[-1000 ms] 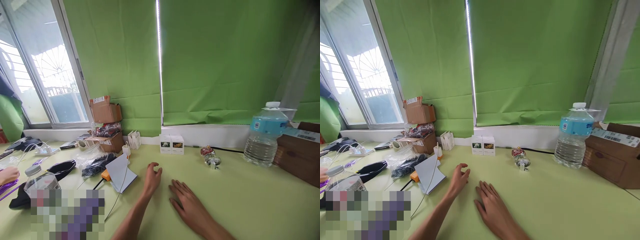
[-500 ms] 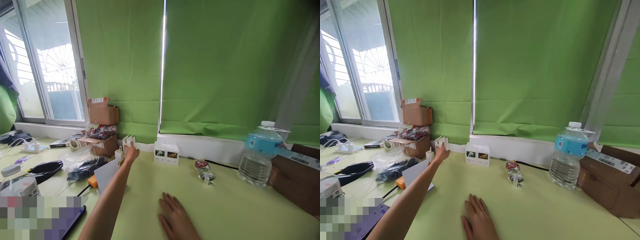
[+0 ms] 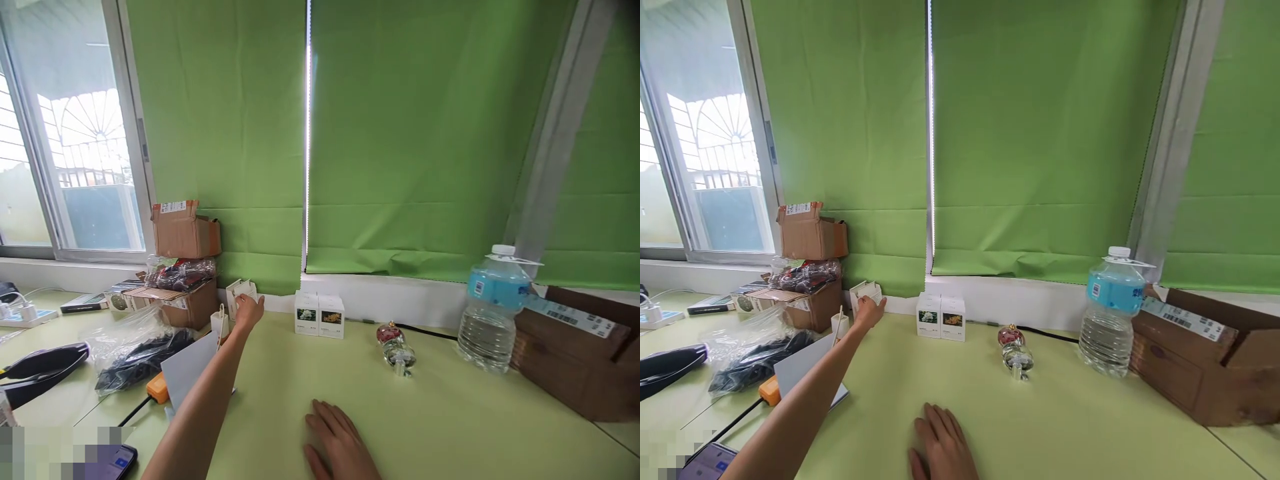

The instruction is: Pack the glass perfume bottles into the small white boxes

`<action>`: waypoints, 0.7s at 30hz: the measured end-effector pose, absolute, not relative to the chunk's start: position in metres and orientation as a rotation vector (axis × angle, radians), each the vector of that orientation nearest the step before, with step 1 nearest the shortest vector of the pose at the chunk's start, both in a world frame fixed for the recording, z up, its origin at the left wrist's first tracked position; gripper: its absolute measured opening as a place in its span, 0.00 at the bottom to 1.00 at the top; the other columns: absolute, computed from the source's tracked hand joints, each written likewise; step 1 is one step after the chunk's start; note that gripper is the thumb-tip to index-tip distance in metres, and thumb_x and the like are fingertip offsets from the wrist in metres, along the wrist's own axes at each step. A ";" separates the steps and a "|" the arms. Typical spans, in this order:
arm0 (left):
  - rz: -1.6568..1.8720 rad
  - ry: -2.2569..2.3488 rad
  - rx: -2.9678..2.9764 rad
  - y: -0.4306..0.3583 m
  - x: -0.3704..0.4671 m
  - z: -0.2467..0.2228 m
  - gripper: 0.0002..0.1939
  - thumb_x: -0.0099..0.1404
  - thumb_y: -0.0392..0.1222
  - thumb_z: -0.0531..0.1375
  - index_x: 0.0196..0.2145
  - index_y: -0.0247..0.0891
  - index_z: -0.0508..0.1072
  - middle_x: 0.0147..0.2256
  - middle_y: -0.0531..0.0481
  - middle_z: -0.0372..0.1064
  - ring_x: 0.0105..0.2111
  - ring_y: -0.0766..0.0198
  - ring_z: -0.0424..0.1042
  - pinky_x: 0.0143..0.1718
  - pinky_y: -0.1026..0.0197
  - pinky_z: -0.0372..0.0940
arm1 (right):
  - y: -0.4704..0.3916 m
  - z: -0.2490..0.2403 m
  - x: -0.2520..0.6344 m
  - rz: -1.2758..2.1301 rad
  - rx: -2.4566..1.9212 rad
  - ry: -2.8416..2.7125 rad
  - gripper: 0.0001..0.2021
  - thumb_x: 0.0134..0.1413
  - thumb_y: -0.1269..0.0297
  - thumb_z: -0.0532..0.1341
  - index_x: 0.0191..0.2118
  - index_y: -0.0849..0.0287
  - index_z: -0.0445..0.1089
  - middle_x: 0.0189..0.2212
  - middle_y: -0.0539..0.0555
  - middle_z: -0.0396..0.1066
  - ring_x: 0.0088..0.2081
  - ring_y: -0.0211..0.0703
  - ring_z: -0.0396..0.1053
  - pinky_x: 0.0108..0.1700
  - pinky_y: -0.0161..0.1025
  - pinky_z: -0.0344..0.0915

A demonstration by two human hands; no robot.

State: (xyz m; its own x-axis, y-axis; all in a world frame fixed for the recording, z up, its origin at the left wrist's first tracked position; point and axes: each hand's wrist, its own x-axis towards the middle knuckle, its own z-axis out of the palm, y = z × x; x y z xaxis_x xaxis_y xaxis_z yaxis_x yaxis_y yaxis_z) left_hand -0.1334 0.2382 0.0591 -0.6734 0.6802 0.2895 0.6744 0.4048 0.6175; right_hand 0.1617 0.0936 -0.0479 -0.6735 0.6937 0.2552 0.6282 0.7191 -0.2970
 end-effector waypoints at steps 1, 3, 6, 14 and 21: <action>1.168 2.628 1.261 0.238 -0.133 0.059 0.19 0.66 0.46 0.58 0.52 0.36 0.66 0.51 0.43 0.66 0.46 0.57 0.70 0.46 0.49 0.68 | 0.092 -0.046 0.162 0.277 -1.036 -2.580 0.21 0.56 0.59 0.57 0.56 0.57 0.68 0.60 0.60 0.60 0.60 0.58 0.59 0.62 0.54 0.55; 1.214 2.619 1.244 0.235 -0.132 0.060 0.19 0.66 0.46 0.57 0.52 0.35 0.66 0.51 0.44 0.66 0.46 0.57 0.70 0.46 0.49 0.68 | 0.090 -0.042 0.162 0.295 -1.046 -2.580 0.22 0.57 0.59 0.57 0.56 0.58 0.68 0.60 0.60 0.60 0.61 0.58 0.58 0.63 0.53 0.54; 1.277 2.587 1.248 0.227 -0.130 0.065 0.19 0.67 0.46 0.57 0.52 0.36 0.66 0.51 0.44 0.66 0.46 0.57 0.70 0.46 0.49 0.67 | 0.086 -0.038 0.162 0.304 -1.043 -2.565 0.21 0.57 0.60 0.57 0.55 0.57 0.68 0.60 0.60 0.61 0.61 0.57 0.58 0.63 0.52 0.53; 1.484 2.385 1.420 0.189 -0.108 0.074 0.19 0.66 0.47 0.57 0.51 0.36 0.67 0.52 0.44 0.65 0.49 0.55 0.68 0.49 0.46 0.65 | 0.072 -0.027 0.162 0.325 -1.052 -2.471 0.19 0.58 0.62 0.55 0.54 0.57 0.69 0.59 0.59 0.63 0.60 0.54 0.59 0.63 0.50 0.51; 1.615 2.015 1.500 0.145 -0.068 0.074 0.26 0.65 0.52 0.56 0.55 0.33 0.65 0.55 0.36 0.63 0.42 0.56 0.73 0.46 0.51 0.67 | 0.065 -0.024 0.165 0.429 -1.047 -2.403 0.20 0.58 0.64 0.54 0.55 0.57 0.67 0.59 0.58 0.62 0.61 0.52 0.57 0.65 0.48 0.47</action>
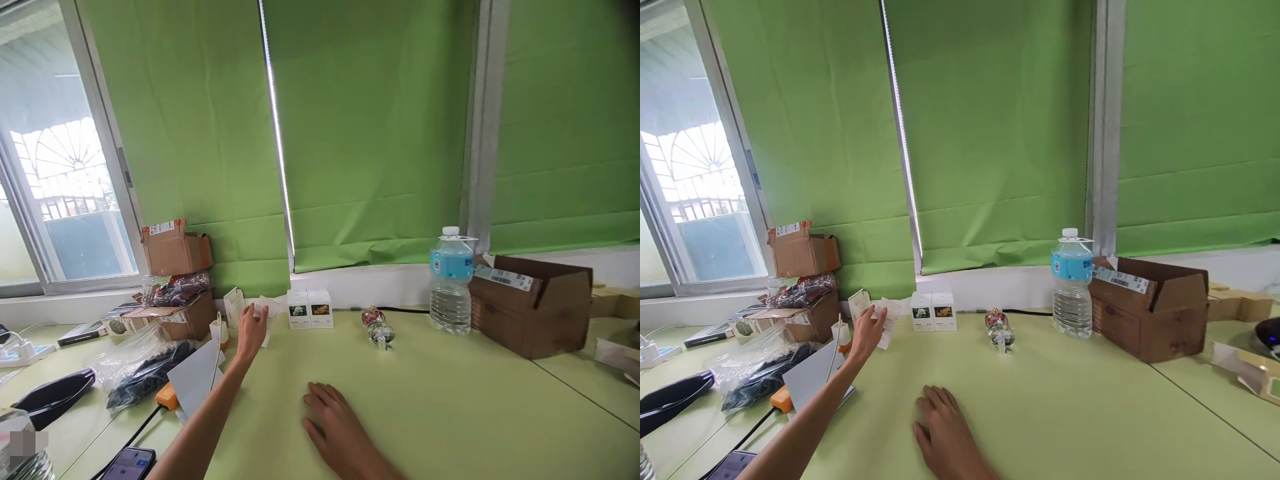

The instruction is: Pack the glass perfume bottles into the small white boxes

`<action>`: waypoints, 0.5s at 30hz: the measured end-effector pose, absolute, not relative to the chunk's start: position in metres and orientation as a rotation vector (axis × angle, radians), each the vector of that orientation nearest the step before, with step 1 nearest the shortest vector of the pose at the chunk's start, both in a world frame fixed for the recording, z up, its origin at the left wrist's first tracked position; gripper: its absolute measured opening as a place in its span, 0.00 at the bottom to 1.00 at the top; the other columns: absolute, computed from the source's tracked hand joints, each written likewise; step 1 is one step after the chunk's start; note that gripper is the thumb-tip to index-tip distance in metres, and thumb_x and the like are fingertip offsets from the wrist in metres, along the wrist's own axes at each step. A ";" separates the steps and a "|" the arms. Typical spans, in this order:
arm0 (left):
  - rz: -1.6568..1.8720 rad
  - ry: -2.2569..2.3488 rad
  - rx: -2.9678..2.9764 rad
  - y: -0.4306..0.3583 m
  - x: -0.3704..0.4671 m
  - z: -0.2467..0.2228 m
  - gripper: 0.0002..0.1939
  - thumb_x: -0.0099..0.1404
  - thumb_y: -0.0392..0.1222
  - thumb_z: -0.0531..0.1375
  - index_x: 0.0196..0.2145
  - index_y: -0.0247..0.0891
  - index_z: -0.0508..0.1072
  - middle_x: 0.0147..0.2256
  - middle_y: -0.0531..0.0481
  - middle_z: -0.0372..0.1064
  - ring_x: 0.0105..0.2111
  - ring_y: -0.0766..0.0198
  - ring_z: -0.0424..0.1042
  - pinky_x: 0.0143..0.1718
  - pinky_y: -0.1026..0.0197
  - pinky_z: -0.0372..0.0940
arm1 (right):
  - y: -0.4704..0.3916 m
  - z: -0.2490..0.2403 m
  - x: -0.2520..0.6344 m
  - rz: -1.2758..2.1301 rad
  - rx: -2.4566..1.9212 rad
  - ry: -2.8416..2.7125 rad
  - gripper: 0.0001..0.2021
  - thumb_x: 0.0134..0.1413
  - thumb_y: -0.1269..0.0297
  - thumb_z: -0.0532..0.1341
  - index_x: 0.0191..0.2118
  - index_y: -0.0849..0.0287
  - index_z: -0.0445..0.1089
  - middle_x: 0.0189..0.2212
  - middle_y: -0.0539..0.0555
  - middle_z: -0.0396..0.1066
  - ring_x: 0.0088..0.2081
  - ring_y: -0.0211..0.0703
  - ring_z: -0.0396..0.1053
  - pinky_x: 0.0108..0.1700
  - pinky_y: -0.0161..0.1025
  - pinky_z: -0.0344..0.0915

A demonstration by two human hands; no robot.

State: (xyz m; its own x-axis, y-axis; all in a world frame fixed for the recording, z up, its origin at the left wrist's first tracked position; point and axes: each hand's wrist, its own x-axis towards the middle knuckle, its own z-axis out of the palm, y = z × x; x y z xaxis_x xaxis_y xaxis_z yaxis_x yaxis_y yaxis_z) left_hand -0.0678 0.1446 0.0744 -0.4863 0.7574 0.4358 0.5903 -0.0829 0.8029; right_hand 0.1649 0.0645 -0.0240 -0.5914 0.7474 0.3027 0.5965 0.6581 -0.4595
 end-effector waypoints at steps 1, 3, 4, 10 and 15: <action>1.619 1.946 1.496 0.137 -0.059 0.074 0.28 0.64 0.55 0.56 0.56 0.33 0.65 0.54 0.34 0.65 0.40 0.56 0.75 0.42 0.54 0.69 | 0.065 -0.025 0.165 0.455 -1.047 -2.383 0.22 0.57 0.64 0.54 0.57 0.58 0.66 0.59 0.58 0.62 0.61 0.52 0.56 0.65 0.47 0.47; 1.616 1.816 1.469 0.119 -0.041 0.070 0.34 0.63 0.59 0.55 0.58 0.30 0.63 0.45 0.34 0.72 0.35 0.55 0.76 0.35 0.57 0.71 | 0.068 -0.028 0.165 0.524 -1.073 -2.294 0.26 0.56 0.63 0.54 0.61 0.61 0.60 0.60 0.59 0.60 0.61 0.51 0.55 0.64 0.45 0.48; 1.617 1.752 1.454 0.109 -0.031 0.068 0.36 0.62 0.60 0.55 0.59 0.29 0.62 0.42 0.35 0.73 0.34 0.56 0.76 0.33 0.58 0.71 | 0.070 -0.030 0.166 0.567 -1.103 -2.220 0.30 0.55 0.62 0.55 0.63 0.62 0.55 0.61 0.59 0.58 0.62 0.50 0.54 0.64 0.45 0.49; 1.583 1.427 1.283 0.050 0.016 0.046 0.36 0.62 0.62 0.54 0.58 0.33 0.64 0.39 0.40 0.75 0.34 0.58 0.77 0.32 0.59 0.72 | 0.086 -0.031 0.171 0.836 -1.138 -1.744 0.41 0.47 0.53 0.62 0.65 0.60 0.48 0.58 0.61 0.62 0.57 0.55 0.61 0.55 0.48 0.61; 1.617 1.381 1.233 0.024 0.029 0.028 0.31 0.62 0.61 0.55 0.56 0.38 0.65 0.47 0.40 0.71 0.36 0.58 0.75 0.31 0.60 0.71 | 0.095 -0.019 0.182 0.970 -0.856 -1.748 0.22 0.49 0.58 0.61 0.50 0.60 0.68 0.44 0.57 0.74 0.44 0.51 0.70 0.48 0.45 0.65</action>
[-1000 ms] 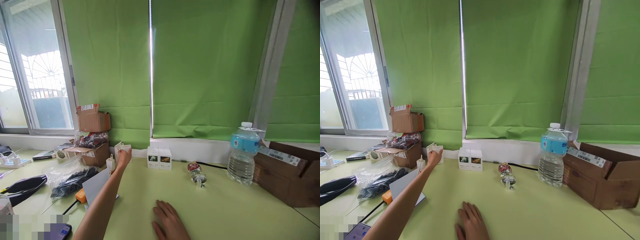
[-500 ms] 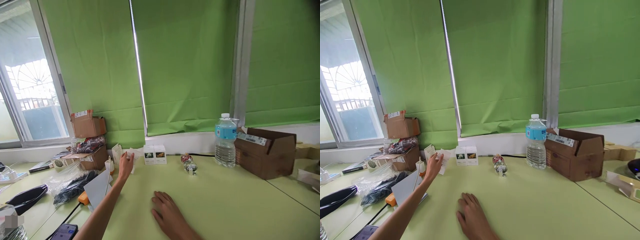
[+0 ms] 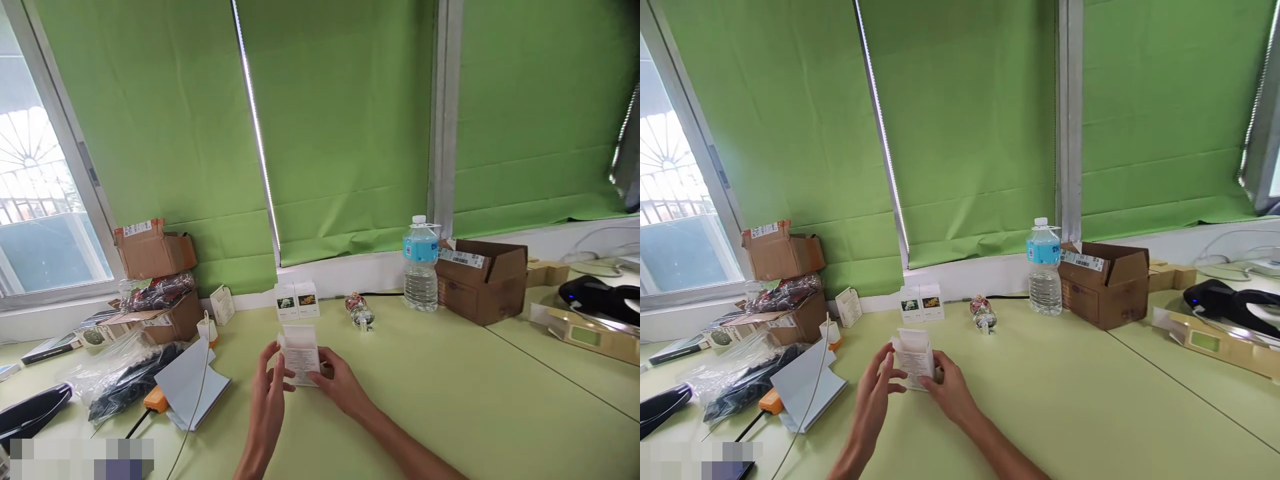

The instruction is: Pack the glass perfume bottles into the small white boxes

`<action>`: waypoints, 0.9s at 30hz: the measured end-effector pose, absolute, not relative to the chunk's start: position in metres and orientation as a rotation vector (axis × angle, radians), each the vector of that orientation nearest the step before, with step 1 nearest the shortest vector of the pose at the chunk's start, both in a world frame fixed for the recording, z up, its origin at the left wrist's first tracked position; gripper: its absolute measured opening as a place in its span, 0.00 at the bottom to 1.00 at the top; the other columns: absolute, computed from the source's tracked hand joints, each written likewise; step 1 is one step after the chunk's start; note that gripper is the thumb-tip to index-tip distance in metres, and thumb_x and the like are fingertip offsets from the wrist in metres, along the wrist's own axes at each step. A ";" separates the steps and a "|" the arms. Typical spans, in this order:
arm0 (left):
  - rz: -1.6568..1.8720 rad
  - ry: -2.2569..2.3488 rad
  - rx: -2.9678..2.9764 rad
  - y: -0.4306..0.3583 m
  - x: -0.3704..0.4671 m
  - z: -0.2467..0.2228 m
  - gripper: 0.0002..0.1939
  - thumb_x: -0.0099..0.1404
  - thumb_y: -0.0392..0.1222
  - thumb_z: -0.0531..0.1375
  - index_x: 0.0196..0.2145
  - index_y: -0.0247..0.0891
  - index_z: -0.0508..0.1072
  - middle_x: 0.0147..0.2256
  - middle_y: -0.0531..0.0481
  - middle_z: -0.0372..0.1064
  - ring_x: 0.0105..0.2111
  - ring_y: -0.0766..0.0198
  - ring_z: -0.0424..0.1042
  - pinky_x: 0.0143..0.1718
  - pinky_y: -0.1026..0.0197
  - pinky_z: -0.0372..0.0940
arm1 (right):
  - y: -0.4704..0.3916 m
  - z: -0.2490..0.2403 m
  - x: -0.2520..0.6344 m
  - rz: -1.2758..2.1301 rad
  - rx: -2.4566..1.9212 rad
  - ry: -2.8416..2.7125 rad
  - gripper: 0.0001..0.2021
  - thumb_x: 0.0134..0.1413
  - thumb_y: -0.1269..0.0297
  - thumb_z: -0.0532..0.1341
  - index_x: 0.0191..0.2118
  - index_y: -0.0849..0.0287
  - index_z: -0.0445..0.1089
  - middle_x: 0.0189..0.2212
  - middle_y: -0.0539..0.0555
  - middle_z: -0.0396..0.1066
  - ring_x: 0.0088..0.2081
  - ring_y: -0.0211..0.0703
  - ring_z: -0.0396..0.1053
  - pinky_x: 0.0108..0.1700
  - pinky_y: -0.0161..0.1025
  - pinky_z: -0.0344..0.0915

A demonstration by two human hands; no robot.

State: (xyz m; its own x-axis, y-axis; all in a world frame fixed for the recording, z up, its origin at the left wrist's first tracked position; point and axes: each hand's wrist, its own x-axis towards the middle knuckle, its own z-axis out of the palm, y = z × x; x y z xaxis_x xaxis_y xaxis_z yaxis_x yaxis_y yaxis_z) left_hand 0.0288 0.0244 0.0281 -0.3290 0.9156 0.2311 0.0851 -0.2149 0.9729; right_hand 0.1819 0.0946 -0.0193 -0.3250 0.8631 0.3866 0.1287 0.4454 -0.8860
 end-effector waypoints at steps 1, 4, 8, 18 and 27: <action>1.629 1.393 1.276 0.022 0.028 0.025 0.30 0.63 0.60 0.54 0.56 0.40 0.65 0.46 0.41 0.71 0.35 0.59 0.75 0.32 0.60 0.71 | 0.097 -0.018 0.185 0.995 -0.828 -1.747 0.20 0.49 0.59 0.61 0.48 0.60 0.69 0.44 0.57 0.74 0.44 0.50 0.70 0.47 0.46 0.65; 1.600 1.466 1.362 0.018 0.020 0.018 0.28 0.65 0.60 0.51 0.56 0.42 0.63 0.36 0.46 0.73 0.33 0.60 0.74 0.34 0.58 0.70 | 0.104 -0.017 0.193 1.054 -0.795 -1.734 0.19 0.48 0.59 0.63 0.47 0.61 0.70 0.43 0.58 0.74 0.43 0.51 0.70 0.47 0.47 0.66; 1.533 1.550 1.332 0.023 0.002 0.015 0.27 0.65 0.62 0.50 0.52 0.40 0.66 0.30 0.48 0.72 0.32 0.58 0.75 0.33 0.56 0.70 | 0.110 -0.018 0.200 1.115 -0.760 -1.745 0.21 0.49 0.59 0.63 0.49 0.60 0.69 0.45 0.58 0.74 0.43 0.50 0.71 0.49 0.49 0.66; 1.442 1.631 1.389 0.032 -0.017 0.011 0.29 0.59 0.63 0.55 0.45 0.36 0.70 0.34 0.43 0.74 0.30 0.57 0.75 0.27 0.58 0.70 | 0.114 -0.020 0.205 1.248 -0.726 -1.814 0.28 0.48 0.57 0.65 0.55 0.60 0.63 0.50 0.61 0.71 0.52 0.53 0.68 0.55 0.53 0.63; 1.506 1.759 1.688 0.020 -0.023 0.034 0.18 0.63 0.57 0.54 0.38 0.42 0.73 0.43 0.45 0.72 0.30 0.62 0.73 0.29 0.61 0.67 | 0.113 -0.019 0.210 1.327 -0.743 -1.796 0.35 0.44 0.53 0.69 0.58 0.58 0.60 0.51 0.61 0.70 0.53 0.55 0.68 0.56 0.55 0.63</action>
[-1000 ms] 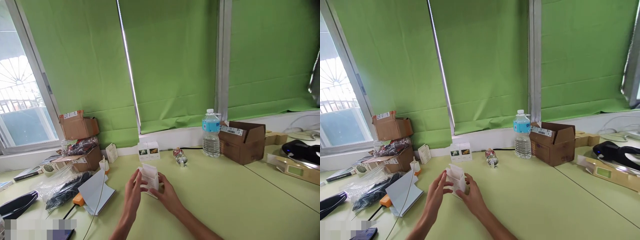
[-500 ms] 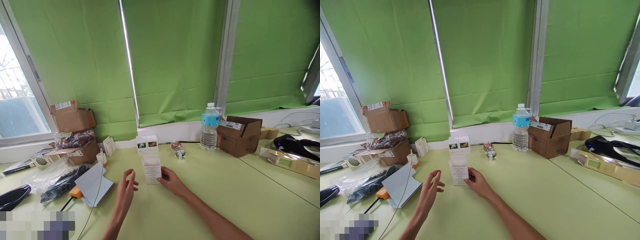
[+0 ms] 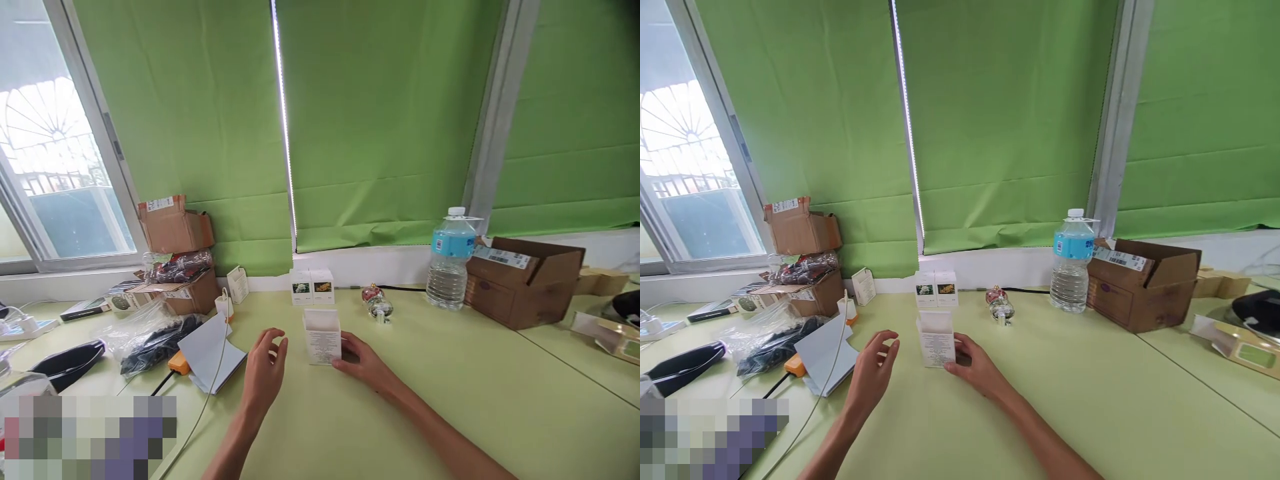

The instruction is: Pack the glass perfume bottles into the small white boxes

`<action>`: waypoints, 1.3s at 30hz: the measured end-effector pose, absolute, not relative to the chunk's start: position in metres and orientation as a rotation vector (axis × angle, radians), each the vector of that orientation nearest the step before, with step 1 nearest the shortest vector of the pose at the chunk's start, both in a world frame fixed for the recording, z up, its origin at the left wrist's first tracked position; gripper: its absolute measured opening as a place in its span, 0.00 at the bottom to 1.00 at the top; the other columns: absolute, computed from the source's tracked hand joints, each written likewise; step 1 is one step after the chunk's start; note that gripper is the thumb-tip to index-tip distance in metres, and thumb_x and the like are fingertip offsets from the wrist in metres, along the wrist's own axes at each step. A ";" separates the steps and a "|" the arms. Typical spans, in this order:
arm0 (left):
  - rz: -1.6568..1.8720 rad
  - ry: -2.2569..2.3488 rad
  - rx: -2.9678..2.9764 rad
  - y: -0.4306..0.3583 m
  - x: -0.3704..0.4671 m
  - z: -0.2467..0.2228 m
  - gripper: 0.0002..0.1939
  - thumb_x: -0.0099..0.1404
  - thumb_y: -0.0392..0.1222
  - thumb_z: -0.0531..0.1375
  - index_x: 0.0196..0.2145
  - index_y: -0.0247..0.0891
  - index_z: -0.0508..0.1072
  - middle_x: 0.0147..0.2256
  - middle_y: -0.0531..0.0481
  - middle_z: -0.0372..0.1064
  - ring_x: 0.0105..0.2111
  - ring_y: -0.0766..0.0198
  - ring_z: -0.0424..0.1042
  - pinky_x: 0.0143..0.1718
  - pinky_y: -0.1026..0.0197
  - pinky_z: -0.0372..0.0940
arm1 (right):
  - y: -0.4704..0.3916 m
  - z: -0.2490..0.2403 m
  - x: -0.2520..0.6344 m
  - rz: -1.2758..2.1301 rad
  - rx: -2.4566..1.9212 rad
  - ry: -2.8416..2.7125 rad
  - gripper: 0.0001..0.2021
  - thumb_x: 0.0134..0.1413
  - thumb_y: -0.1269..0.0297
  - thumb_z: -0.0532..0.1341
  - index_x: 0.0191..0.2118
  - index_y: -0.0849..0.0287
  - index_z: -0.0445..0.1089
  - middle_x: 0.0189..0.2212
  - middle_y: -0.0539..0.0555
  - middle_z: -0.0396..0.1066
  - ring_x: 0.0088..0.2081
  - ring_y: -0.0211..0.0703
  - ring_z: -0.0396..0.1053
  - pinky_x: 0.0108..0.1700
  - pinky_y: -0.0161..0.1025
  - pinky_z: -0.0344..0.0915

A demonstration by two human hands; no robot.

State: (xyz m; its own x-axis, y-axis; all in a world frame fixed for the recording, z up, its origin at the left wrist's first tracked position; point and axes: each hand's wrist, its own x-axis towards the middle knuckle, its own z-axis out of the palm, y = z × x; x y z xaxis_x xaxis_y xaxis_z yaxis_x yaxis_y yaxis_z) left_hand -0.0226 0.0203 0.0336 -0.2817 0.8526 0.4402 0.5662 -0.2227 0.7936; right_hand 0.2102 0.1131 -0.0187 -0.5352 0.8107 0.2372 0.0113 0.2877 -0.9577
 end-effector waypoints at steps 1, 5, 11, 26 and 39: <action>1.521 1.784 1.707 0.019 -0.026 0.037 0.18 0.64 0.57 0.53 0.39 0.42 0.73 0.44 0.45 0.71 0.30 0.62 0.72 0.30 0.60 0.67 | 0.113 -0.018 0.210 1.333 -0.750 -1.785 0.34 0.45 0.52 0.68 0.57 0.58 0.60 0.51 0.61 0.71 0.53 0.55 0.68 0.56 0.55 0.63; 1.533 1.908 1.747 0.019 -0.039 0.041 0.17 0.66 0.55 0.50 0.41 0.42 0.71 0.45 0.45 0.70 0.31 0.62 0.71 0.31 0.60 0.67 | 0.110 -0.015 0.207 1.346 -0.754 -1.760 0.31 0.48 0.50 0.66 0.55 0.57 0.63 0.51 0.61 0.70 0.55 0.54 0.66 0.57 0.55 0.61; 1.352 2.069 1.820 0.030 -0.067 0.028 0.13 0.65 0.50 0.53 0.41 0.42 0.72 0.45 0.45 0.71 0.41 0.56 0.72 0.43 0.55 0.66 | 0.110 -0.016 0.209 1.423 -0.742 -1.657 0.28 0.54 0.48 0.62 0.58 0.54 0.61 0.53 0.60 0.69 0.53 0.54 0.67 0.56 0.54 0.62; 0.910 2.308 1.761 0.039 -0.134 0.011 0.14 0.64 0.48 0.53 0.39 0.40 0.75 0.42 0.44 0.76 0.44 0.55 0.74 0.44 0.59 0.63 | 0.116 -0.014 0.209 1.428 -0.724 -1.558 0.28 0.59 0.41 0.52 0.52 0.59 0.70 0.51 0.58 0.72 0.54 0.55 0.66 0.60 0.55 0.57; 0.460 2.459 1.826 0.021 -0.124 0.025 0.17 0.64 0.50 0.52 0.31 0.41 0.79 0.36 0.41 0.77 0.39 0.50 0.74 0.34 0.59 0.59 | 0.118 -0.015 0.211 1.474 -0.754 -1.499 0.28 0.58 0.41 0.53 0.50 0.60 0.72 0.49 0.59 0.73 0.53 0.54 0.68 0.60 0.53 0.58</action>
